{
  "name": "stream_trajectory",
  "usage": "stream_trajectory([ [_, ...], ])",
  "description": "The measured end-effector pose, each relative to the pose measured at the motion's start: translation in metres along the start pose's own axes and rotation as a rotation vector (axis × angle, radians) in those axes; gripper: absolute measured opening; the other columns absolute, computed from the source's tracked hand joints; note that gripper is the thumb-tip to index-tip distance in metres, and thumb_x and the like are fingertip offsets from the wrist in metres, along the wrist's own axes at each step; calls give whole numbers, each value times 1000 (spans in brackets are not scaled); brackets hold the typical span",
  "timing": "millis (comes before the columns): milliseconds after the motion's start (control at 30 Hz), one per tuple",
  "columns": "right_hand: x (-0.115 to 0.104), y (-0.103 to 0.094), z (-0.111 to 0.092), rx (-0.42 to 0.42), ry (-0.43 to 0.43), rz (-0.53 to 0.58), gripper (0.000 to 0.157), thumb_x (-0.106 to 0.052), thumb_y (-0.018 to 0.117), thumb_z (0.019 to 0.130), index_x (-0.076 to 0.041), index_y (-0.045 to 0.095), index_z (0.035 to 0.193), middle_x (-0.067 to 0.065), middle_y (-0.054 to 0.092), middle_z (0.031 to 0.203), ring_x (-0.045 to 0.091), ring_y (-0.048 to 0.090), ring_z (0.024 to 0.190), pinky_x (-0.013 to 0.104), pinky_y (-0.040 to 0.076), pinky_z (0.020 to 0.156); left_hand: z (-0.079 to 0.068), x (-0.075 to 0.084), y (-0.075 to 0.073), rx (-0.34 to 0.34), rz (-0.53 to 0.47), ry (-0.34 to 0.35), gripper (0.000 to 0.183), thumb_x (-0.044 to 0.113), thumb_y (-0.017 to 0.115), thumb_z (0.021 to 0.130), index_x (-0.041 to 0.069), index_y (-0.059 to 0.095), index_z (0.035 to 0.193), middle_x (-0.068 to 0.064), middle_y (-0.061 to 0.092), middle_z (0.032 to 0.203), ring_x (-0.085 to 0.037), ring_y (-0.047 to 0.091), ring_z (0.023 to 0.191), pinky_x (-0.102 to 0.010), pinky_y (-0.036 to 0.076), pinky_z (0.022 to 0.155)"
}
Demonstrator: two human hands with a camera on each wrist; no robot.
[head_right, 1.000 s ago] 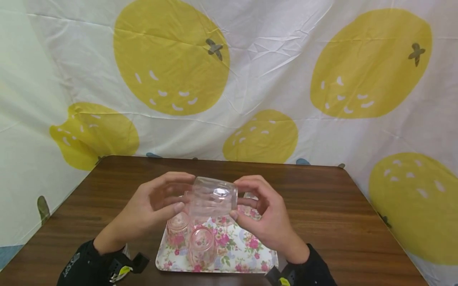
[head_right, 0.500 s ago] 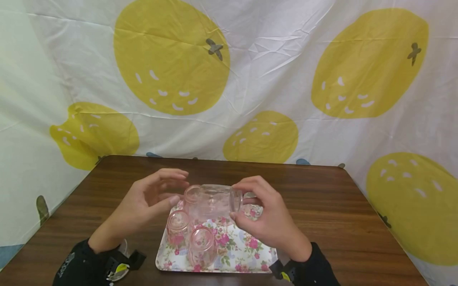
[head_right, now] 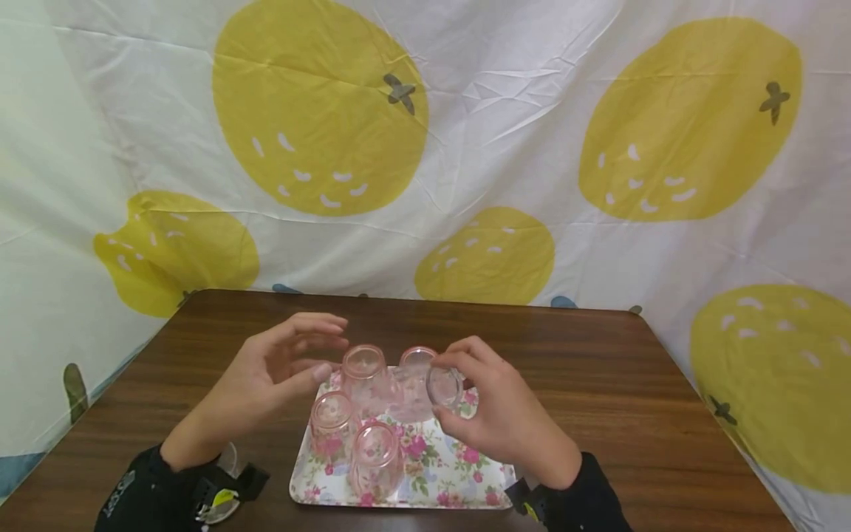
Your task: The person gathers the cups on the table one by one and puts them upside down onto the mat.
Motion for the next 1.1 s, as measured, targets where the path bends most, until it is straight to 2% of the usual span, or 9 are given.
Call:
stream_trajectory([
  [100,2,2,-1,-20,-2,-27,46,-15,81,77,-13,66,120,-2,56,119,12,57,100,38,58,73,0,0,0,6,7,-12,41,-8,65,89,1,55,128,-12,56,133,-28,57,117,-40,57,92],
  [500,1,13,-2,-66,-40,-56,43,-14,78,78,-12,66,119,-2,56,118,15,58,105,41,58,79,-1,0,-1,2,35,-9,43,-7,66,89,0,55,129,-9,55,134,-27,57,117,-42,57,91],
  [833,4,22,-2,-124,-8,-91,41,-21,77,81,-14,68,120,-3,57,118,10,56,107,39,57,82,-2,-1,-1,-14,34,7,40,-8,65,89,1,56,127,-12,53,135,-29,56,117,-43,58,90],
  [1100,8,27,-4,-176,2,-103,41,-22,77,80,-13,68,119,-3,57,120,10,54,112,40,56,86,-2,-1,-1,-20,37,-12,40,-7,66,89,3,56,127,-10,53,137,-27,56,118,-43,58,90],
])
Point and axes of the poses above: each hand's wrist, its own z-axis towards the middle knuckle, its own y-axis out of the palm, x = y × z, the point moved 4 cm from there along z, towards the middle knuckle
